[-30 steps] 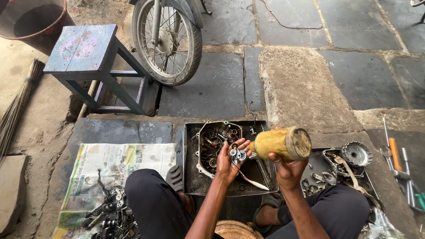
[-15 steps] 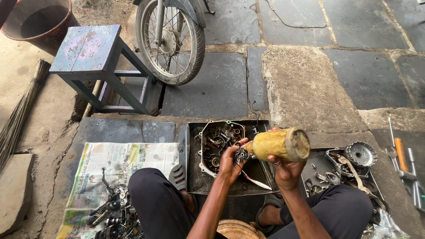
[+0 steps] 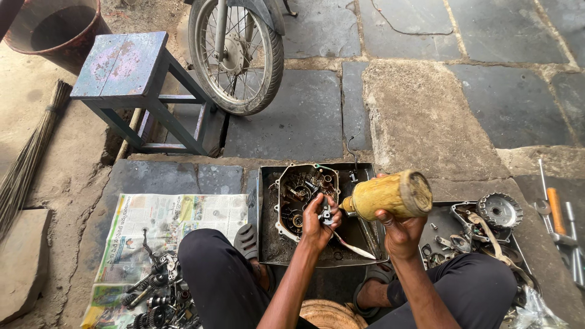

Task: The person sits on the ground and cleans internal components of a motorcycle engine casing using a small metal tool and a liquid from a plastic bottle. They repeatedly scrape and pour liquid into the casing, then place cleaned parts onto a newspaper.

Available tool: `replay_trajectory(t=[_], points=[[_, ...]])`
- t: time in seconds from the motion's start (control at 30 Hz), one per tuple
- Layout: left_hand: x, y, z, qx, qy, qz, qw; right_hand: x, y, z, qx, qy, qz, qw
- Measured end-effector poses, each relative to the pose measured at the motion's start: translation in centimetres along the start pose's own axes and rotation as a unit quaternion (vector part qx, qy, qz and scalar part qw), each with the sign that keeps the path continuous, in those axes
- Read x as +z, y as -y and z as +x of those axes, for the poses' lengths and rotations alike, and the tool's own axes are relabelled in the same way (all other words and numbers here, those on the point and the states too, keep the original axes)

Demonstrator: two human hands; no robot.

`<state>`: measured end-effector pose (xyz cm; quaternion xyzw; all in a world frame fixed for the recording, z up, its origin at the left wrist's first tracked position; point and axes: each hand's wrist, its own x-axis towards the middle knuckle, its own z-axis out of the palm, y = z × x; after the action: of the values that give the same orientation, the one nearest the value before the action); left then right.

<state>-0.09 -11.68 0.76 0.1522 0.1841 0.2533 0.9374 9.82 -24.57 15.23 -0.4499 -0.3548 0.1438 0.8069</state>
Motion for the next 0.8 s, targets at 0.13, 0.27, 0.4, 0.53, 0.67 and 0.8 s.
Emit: replay_trajectory(t=[0.13,0.27,0.4,0.53,0.67,0.8], points=[[-0.9,0.0,0.1,0.013,0.033,-0.053,0.998,0.5,0.6,-0.2,0.024,0.015,-0.014,1.0],[0.8,-0.7,-0.5,0.045,0.05,-0.116,0.991,0.9,1.1,-0.4,0.005,0.018,-0.013,1.0],[3.1,-1.4,-0.9,-0.019,-0.162,-0.118,0.98,0.9,1.2,-0.7,-0.03,0.043,-0.088,0.995],[2.4,-1.0,-0.5,0.009,-0.128,-0.122,0.984,0.8,1.0,-0.8,-0.018,0.034,-0.093,0.995],[-0.8,0.4,0.5,0.034,-0.085,-0.11,0.99,0.9,0.8,-0.7,-0.009,0.035,-0.082,0.996],[-2.9,1.3,1.5,0.042,-0.079,-0.081,0.993,1.3,0.8,-0.6,0.003,0.029,-0.051,0.998]])
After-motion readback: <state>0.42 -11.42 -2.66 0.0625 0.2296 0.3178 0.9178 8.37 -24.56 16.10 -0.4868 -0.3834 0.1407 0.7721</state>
